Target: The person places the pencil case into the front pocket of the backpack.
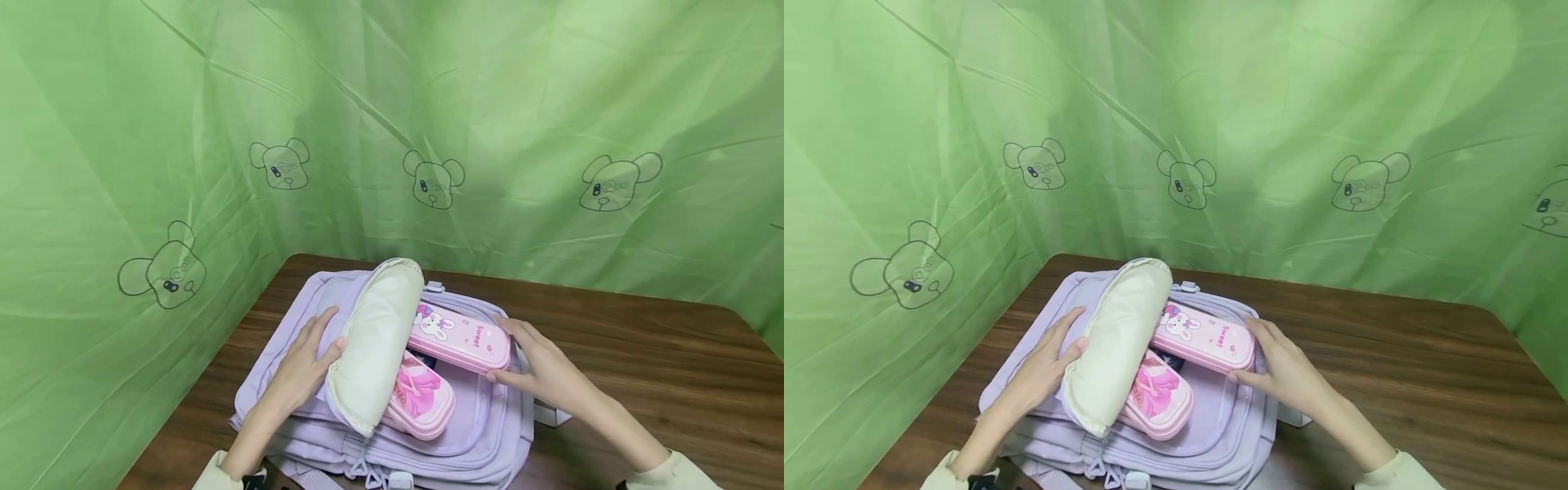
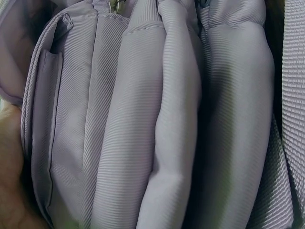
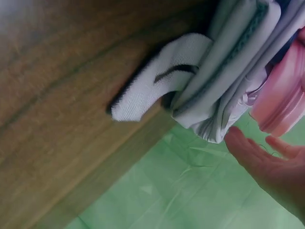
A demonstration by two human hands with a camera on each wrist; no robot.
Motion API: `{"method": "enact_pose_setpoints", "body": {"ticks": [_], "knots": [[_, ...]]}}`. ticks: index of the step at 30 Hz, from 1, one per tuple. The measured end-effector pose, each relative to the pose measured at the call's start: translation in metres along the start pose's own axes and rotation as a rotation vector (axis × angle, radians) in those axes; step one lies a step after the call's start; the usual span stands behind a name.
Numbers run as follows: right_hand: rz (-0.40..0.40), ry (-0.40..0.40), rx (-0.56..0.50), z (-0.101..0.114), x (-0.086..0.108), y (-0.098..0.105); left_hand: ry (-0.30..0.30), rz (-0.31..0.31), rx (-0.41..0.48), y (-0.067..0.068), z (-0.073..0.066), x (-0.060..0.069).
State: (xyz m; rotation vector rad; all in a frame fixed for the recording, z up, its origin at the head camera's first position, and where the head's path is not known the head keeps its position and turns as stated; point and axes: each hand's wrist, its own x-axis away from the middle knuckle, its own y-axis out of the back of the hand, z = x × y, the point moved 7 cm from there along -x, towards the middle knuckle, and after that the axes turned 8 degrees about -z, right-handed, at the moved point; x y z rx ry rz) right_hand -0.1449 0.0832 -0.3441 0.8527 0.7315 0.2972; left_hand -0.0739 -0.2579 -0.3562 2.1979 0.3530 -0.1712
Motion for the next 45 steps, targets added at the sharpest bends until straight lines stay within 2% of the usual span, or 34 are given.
{"method": "enact_pose_setpoints", "body": {"ticks": [3, 18, 22, 27, 30, 37, 40, 45], "knots": [[-0.016, -0.015, -0.032, -0.002, 0.005, -0.001, -0.001, 0.007, 0.004, -0.001, -0.001, 0.000], [0.121, -0.071, -0.167, -0.003, 0.011, -0.018, 0.005, -0.002, -0.015, 0.001, 0.000, -0.001], [0.136, -0.079, -0.075, -0.002, 0.007, -0.025, 0.004, -0.016, -0.020, 0.003, 0.001, 0.000], [0.114, -0.055, 0.039, 0.007, 0.001, -0.029, 0.010, -0.008, -0.021, 0.001, -0.001, -0.001], [0.101, -0.050, 0.085, 0.012, -0.003, -0.031, 0.014, 0.002, -0.042, 0.001, -0.003, -0.002], [0.080, -0.042, 0.184, 0.025, -0.017, -0.044, 0.014, -0.004, -0.111, 0.011, -0.009, -0.006], [0.083, -0.069, 0.145, 0.020, -0.019, -0.042, 0.023, 0.006, -0.109, 0.009, -0.008, -0.006], [0.103, -0.126, -0.078, 0.005, -0.014, -0.039, 0.037, 0.032, -0.074, 0.003, -0.006, -0.005]]}}
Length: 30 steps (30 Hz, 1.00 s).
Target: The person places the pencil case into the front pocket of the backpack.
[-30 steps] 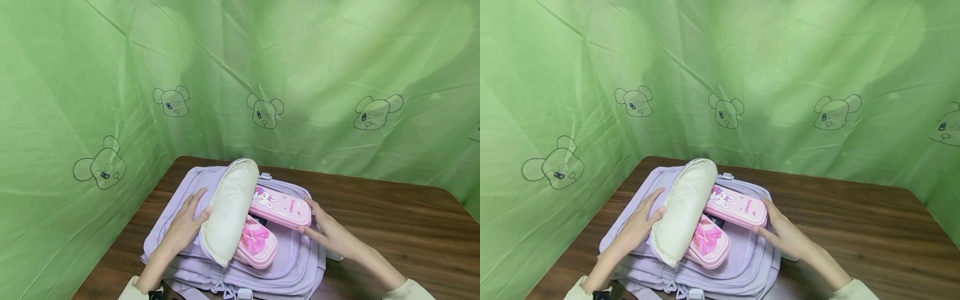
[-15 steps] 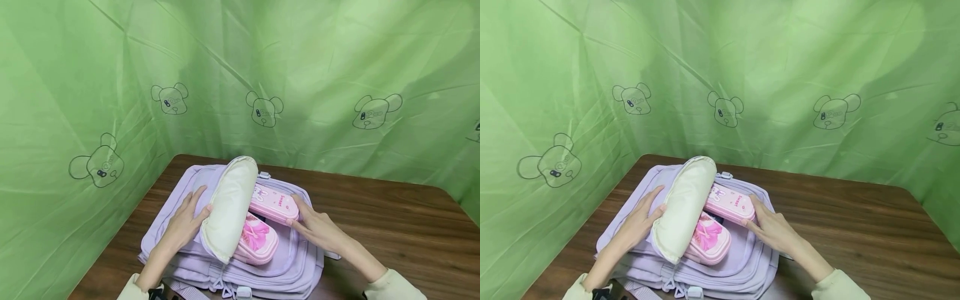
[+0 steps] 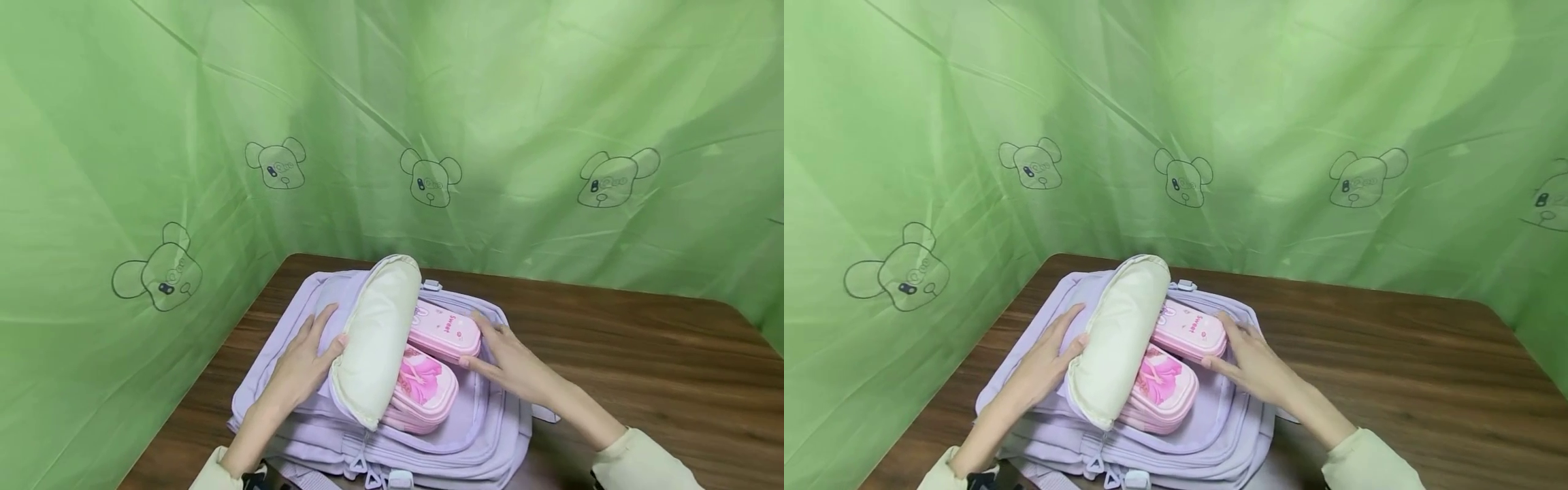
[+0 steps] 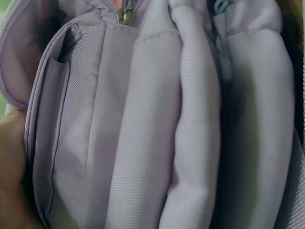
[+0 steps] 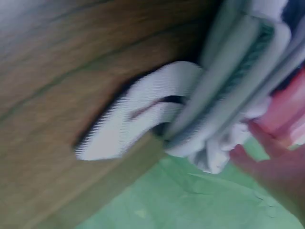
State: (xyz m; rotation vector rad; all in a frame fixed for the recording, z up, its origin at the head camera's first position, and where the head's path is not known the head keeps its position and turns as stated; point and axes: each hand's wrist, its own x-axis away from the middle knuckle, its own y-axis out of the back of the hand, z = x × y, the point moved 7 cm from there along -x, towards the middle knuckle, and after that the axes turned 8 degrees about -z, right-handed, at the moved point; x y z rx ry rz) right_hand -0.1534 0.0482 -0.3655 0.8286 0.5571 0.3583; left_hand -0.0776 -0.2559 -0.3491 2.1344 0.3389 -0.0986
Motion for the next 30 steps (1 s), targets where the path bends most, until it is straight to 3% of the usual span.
{"method": "enact_pose_setpoints", "body": {"ticks": [5, 10, 13, 16, 30], "knots": [[0.035, 0.035, -0.156, -0.004, 0.007, -0.011, 0.009, -0.010, -0.009, -0.001, 0.006, 0.002], [0.048, 0.162, -0.054, 0.006, 0.020, -0.015, 0.011, -0.009, 0.002, -0.002, 0.007, 0.002], [0.066, 0.199, 0.005, 0.009, 0.032, -0.011, 0.014, -0.002, 0.019, -0.003, 0.005, 0.002], [0.067, 0.211, 0.057, 0.008, 0.040, -0.008, 0.016, -0.009, 0.024, -0.003, 0.005, 0.002], [0.061, 0.293, 0.092, 0.001, 0.054, -0.001, 0.007, -0.025, 0.019, -0.003, 0.001, 0.000]]}}
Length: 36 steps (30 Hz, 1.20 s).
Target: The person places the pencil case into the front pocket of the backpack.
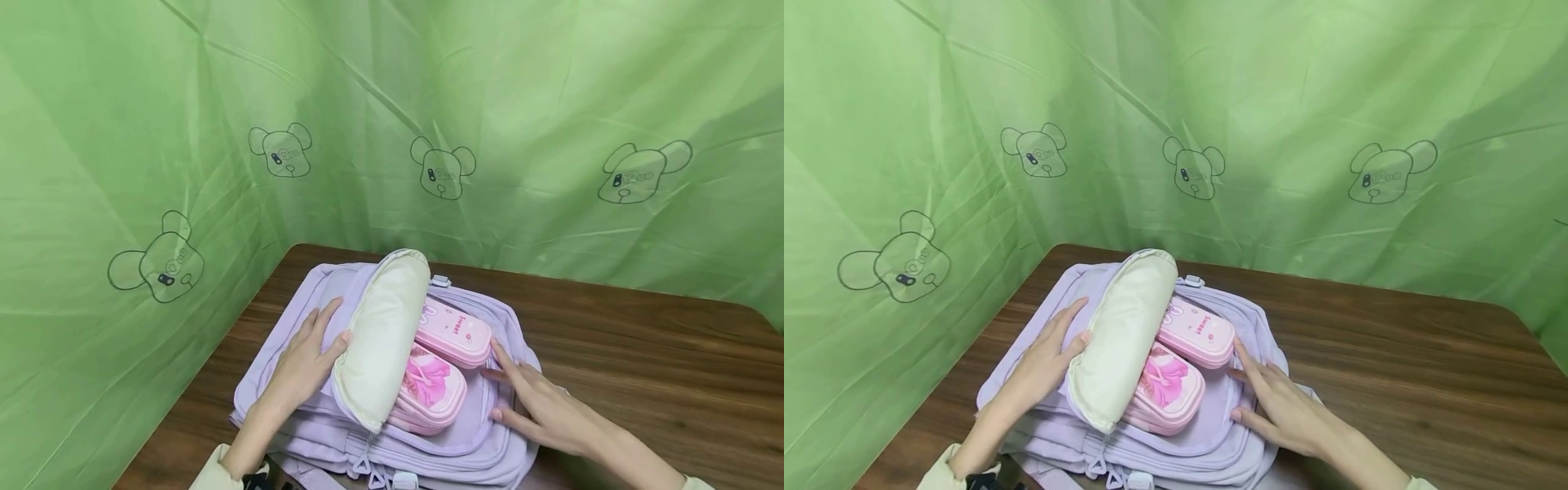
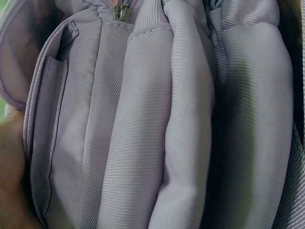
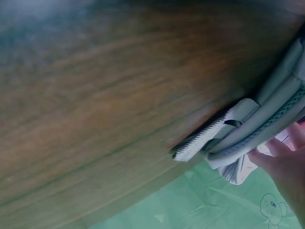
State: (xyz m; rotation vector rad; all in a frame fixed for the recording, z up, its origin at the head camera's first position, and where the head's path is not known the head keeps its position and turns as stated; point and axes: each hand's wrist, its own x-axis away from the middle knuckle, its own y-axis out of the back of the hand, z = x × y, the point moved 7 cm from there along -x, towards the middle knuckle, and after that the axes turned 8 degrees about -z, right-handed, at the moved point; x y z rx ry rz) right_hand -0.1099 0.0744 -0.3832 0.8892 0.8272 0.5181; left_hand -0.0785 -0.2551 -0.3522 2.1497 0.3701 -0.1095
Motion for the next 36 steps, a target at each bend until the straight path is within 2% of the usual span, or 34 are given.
{"method": "enact_pose_setpoints", "body": {"ticks": [6, 11, 19, 26, 30, 36], "knots": [[-0.017, 0.000, -0.013, -0.002, 0.005, 0.004, -0.006, 0.009, 0.009, -0.001, -0.004, -0.001], [-0.076, 0.067, -0.037, -0.001, 0.003, 0.007, -0.010, 0.001, -0.003, 0.001, -0.006, -0.002], [-0.101, 0.044, -0.014, -0.002, -0.008, 0.008, -0.010, -0.012, -0.014, 0.003, -0.004, -0.003], [-0.087, 0.063, 0.134, 0.004, -0.029, 0.005, 0.000, -0.016, -0.030, 0.004, -0.008, -0.003], [-0.051, 0.053, 0.202, 0.008, -0.041, 0.002, 0.008, -0.019, -0.039, 0.004, -0.010, -0.004], [0.033, -0.018, 0.182, 0.004, -0.045, -0.003, 0.023, -0.020, -0.039, 0.003, -0.007, -0.002]]}}
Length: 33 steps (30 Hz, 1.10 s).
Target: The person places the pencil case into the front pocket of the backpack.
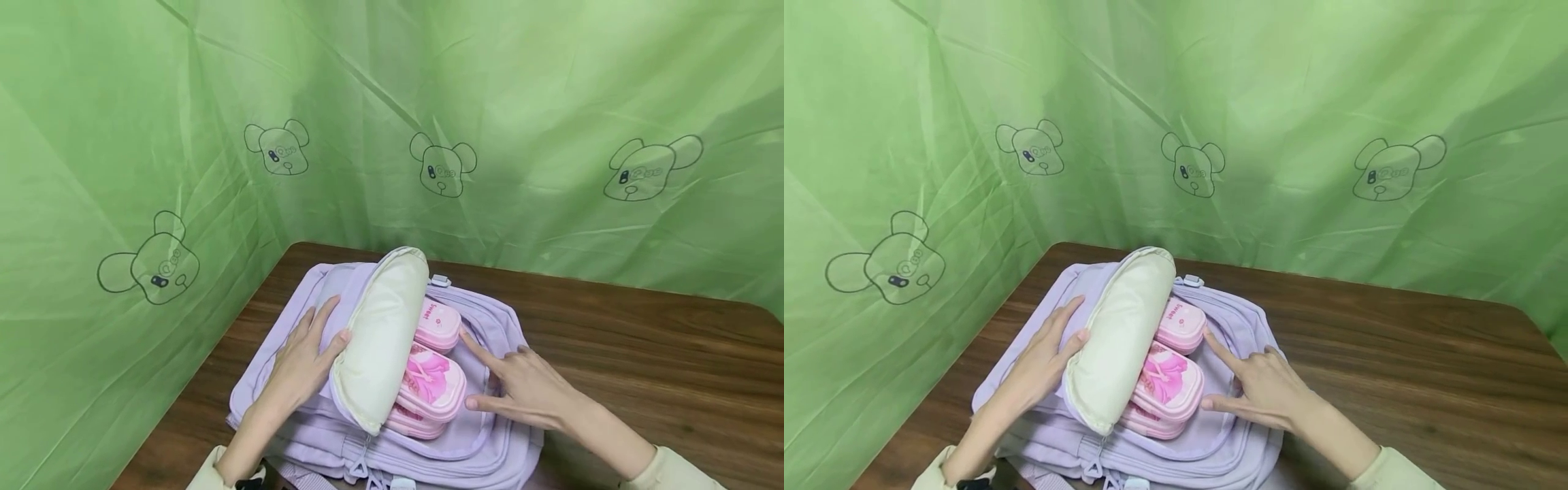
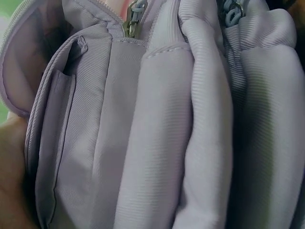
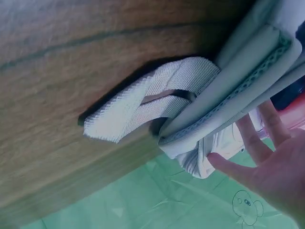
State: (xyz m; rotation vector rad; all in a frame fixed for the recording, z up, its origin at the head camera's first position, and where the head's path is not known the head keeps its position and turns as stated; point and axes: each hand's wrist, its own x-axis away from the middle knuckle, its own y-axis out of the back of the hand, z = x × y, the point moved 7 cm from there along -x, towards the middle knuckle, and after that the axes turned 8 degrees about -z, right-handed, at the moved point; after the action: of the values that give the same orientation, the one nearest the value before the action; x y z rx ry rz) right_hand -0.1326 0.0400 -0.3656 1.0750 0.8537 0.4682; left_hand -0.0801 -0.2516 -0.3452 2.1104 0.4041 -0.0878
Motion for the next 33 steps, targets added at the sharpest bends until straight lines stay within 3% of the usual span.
{"method": "enact_pose_setpoints", "body": {"ticks": [4, 11, 17, 23, 27, 30, 33], "knots": [[-0.040, -0.031, -0.007, 0.001, 0.002, 0.001, -0.003, -0.003, -0.003, 0.000, 0.000, 0.001], [-0.137, -0.133, 0.096, 0.006, 0.002, 0.002, -0.006, -0.020, -0.035, 0.002, -0.005, 0.000], [-0.142, -0.201, 0.158, 0.008, 0.001, -0.001, 0.017, -0.016, -0.073, 0.000, -0.007, 0.001], [-0.025, -0.246, 0.034, 0.005, 0.001, -0.001, 0.027, -0.009, -0.091, 0.002, -0.010, 0.002], [0.061, -0.201, -0.078, -0.001, 0.002, 0.011, 0.009, -0.005, -0.114, 0.004, -0.020, 0.002], [0.012, -0.156, -0.068, -0.007, 0.010, 0.027, 0.005, 0.010, -0.133, 0.004, -0.030, 0.005], [-0.075, -0.167, -0.033, -0.015, 0.027, 0.045, 0.001, 0.003, -0.166, 0.006, -0.039, 0.009]]}}
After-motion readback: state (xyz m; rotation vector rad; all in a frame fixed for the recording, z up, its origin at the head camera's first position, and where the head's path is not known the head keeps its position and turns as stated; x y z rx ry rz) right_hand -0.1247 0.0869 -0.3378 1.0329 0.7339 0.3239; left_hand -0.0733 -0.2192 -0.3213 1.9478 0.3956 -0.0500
